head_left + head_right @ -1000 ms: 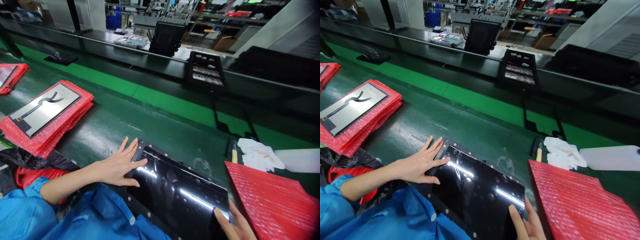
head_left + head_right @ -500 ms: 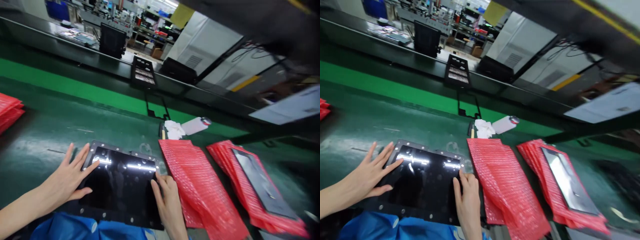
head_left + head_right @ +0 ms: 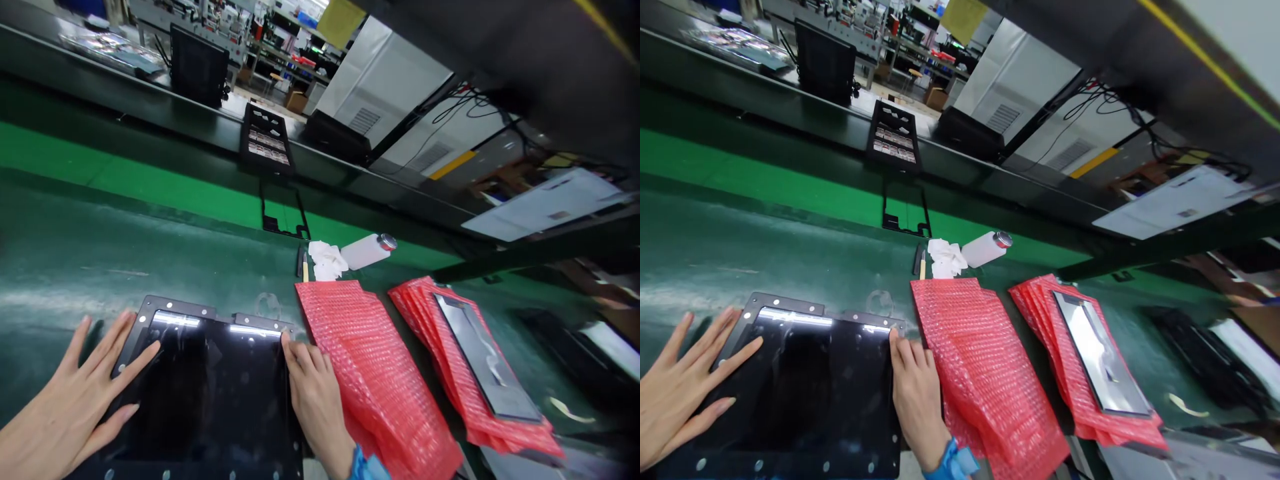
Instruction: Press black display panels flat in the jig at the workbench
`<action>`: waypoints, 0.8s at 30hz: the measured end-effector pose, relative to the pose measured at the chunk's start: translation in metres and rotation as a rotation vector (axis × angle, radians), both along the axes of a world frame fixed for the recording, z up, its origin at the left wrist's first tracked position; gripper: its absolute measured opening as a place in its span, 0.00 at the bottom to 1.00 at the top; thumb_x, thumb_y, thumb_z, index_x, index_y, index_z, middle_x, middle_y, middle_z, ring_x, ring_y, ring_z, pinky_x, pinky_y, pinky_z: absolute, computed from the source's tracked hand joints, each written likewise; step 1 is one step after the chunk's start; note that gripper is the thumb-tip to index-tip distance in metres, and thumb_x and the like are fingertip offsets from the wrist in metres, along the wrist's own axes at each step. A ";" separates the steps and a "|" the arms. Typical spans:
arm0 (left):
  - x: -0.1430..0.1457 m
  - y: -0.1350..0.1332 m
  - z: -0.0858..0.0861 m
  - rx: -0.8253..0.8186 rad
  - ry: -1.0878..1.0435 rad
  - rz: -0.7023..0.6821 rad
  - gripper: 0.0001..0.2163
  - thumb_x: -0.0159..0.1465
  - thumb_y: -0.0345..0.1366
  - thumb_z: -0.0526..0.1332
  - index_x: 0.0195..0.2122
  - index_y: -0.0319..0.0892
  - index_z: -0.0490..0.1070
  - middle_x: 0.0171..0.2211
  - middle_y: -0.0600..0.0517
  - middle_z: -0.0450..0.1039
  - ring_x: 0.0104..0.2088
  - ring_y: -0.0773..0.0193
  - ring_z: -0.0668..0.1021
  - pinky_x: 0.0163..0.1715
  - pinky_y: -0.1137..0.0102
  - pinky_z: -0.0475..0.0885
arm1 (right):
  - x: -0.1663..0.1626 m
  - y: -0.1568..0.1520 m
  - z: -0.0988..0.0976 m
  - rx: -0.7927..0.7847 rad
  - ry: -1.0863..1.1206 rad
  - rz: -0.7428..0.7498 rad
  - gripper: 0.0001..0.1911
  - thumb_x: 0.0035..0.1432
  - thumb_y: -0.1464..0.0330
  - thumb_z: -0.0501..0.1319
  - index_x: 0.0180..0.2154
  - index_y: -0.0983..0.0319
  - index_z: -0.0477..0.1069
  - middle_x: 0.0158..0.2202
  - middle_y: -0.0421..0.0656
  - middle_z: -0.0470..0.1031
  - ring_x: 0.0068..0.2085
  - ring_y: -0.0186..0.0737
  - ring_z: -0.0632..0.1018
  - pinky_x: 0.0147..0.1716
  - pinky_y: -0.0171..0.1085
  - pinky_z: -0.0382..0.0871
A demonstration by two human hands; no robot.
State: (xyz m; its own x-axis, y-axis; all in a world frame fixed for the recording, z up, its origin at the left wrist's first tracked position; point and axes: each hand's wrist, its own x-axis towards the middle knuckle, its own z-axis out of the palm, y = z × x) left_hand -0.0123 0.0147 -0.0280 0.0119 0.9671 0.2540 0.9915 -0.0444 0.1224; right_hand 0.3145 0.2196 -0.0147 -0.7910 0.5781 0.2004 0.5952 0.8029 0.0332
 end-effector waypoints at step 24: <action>-0.003 -0.007 0.001 -0.014 0.083 -0.024 0.30 0.68 0.47 0.52 0.71 0.53 0.49 0.73 0.47 0.44 0.70 0.40 0.52 0.66 0.37 0.41 | 0.016 -0.030 0.003 -0.560 0.474 -0.028 0.26 0.67 0.76 0.46 0.59 0.51 0.69 0.41 0.44 0.67 0.43 0.42 0.70 0.44 0.42 0.68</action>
